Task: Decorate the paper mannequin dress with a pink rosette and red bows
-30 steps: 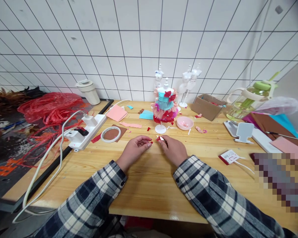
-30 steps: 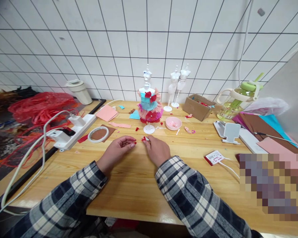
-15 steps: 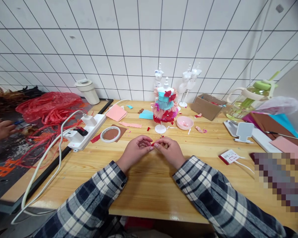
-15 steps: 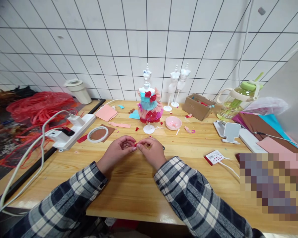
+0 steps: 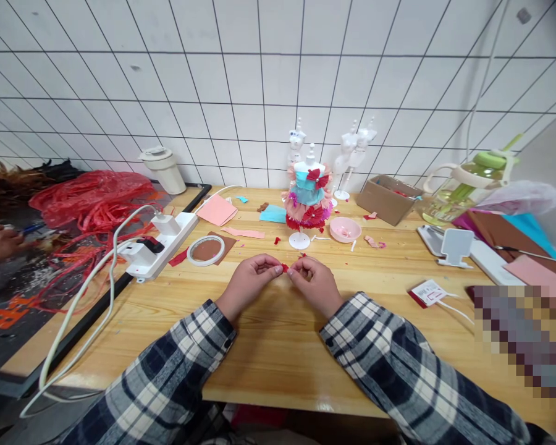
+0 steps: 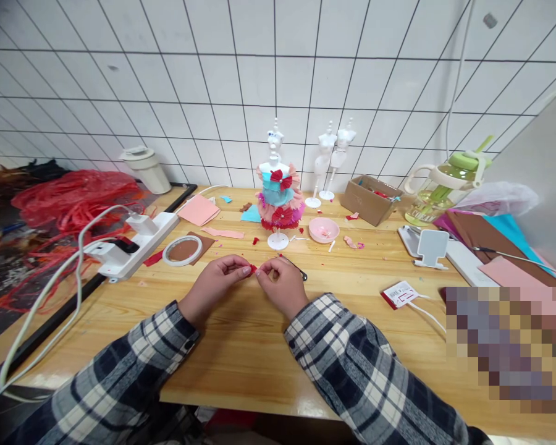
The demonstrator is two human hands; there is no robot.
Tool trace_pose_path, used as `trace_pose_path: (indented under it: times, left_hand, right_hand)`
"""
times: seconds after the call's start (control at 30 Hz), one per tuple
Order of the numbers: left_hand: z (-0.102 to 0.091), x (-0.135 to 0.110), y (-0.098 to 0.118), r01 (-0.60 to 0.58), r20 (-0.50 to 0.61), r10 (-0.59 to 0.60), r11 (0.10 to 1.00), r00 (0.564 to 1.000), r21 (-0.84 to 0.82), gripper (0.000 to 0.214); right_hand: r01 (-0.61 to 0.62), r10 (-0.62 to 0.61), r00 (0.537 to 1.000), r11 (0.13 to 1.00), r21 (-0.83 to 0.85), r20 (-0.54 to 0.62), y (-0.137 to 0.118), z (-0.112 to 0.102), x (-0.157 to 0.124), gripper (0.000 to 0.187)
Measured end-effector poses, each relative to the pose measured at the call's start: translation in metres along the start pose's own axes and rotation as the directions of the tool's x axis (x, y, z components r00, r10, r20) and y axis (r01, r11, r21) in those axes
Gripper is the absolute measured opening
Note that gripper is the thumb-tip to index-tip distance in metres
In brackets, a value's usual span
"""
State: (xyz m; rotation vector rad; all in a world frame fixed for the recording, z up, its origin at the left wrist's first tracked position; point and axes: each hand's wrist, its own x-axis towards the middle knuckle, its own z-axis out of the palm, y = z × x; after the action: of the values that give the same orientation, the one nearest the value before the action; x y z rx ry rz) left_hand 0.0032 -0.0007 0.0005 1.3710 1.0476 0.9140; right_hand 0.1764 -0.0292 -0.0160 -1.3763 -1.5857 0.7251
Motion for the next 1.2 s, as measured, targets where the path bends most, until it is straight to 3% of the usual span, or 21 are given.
trace_pose_path:
  times: [0.13,0.27,0.43,0.77,0.97,1.2]
  left_hand:
    - [-0.0006,-0.0003,0.0028,0.015,-0.001,-0.015,0.999,1.000,-0.044,0.037]
    - [0.0010,-0.0012,0.0033,0.031,0.023,-0.030,0.998,0.999,-0.055,0.038]
    - [0.0024,-0.0013,0.0016,0.035,-0.036,-0.040,0.993,0.999,-0.117,0.040]
    - [0.0032,-0.0026,0.0041,0.063,-0.019,-0.067,0.984,0.998,-0.168,0.036]
    - [0.0010,-0.0016,0.0016,0.032,0.027,-0.031,0.999,0.999,-0.022,0.036]
    - [0.0009,-0.0006,-0.0010,0.046,-0.031,-0.049,0.996,0.998,-0.072,0.036]
  right_hand:
    - [-0.075,0.066,0.995,0.987,0.140,0.072,0.0003,0.0024,-0.0017,0.022]
    - [-0.097,0.083,0.994,0.971,0.219,0.071,-0.0024,0.0030,-0.0011,0.025]
    - [-0.208,0.175,0.977,0.914,0.348,0.124,0.0009,0.0058,0.0016,0.029]
    - [-0.206,0.147,0.962,0.944,0.257,0.231,0.0006,0.0038,-0.0008,0.025]
    - [-0.180,0.152,0.981,0.948,0.264,0.122,-0.0016,0.0027,-0.0005,0.025]
    - [-0.198,0.165,0.977,0.934,0.297,0.132,0.0001,0.0007,0.0033,0.025]
